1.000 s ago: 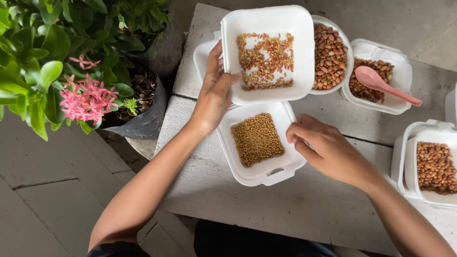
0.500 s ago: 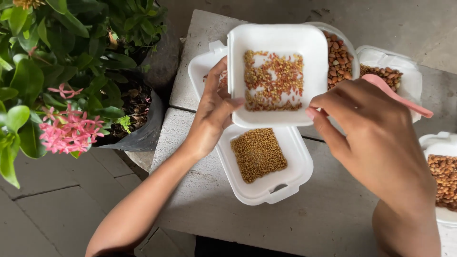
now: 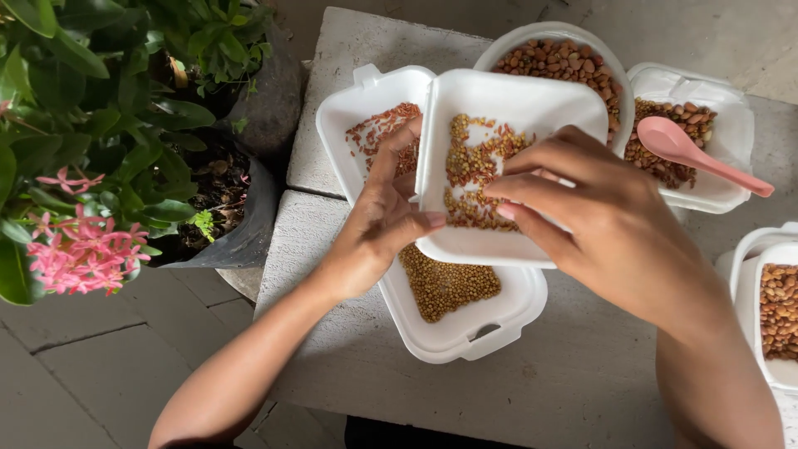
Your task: Sorting various types of seeds and beans into separate plastic containers using hands and a small spoon.
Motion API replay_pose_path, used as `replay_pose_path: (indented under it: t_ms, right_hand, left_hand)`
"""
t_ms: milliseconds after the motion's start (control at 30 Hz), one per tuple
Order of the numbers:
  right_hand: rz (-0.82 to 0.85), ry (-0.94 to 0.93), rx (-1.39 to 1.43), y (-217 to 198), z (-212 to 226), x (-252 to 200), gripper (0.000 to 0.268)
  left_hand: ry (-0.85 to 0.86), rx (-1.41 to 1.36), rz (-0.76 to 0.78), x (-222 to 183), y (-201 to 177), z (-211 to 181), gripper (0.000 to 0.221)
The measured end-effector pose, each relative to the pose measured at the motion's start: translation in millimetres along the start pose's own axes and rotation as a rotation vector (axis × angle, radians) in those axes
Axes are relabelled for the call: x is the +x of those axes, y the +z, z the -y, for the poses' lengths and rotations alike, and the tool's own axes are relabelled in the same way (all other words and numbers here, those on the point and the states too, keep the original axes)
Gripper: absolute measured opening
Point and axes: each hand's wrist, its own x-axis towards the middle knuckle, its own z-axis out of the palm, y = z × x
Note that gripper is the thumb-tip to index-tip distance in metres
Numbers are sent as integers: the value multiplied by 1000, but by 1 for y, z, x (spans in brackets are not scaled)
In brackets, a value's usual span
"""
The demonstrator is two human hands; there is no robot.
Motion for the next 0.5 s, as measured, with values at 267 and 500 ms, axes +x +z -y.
replay_pose_path:
  t_ms: [267, 500]
  right_hand:
    - [34, -4, -68, -12, -14, -21, 20]
    - [-47, 569, -257, -33, -202, -190, 22]
  left_hand:
    - [-39, -43, 59, -3, 6, -7, 84]
    - [-33, -39, 61, -4, 5, -2, 78]
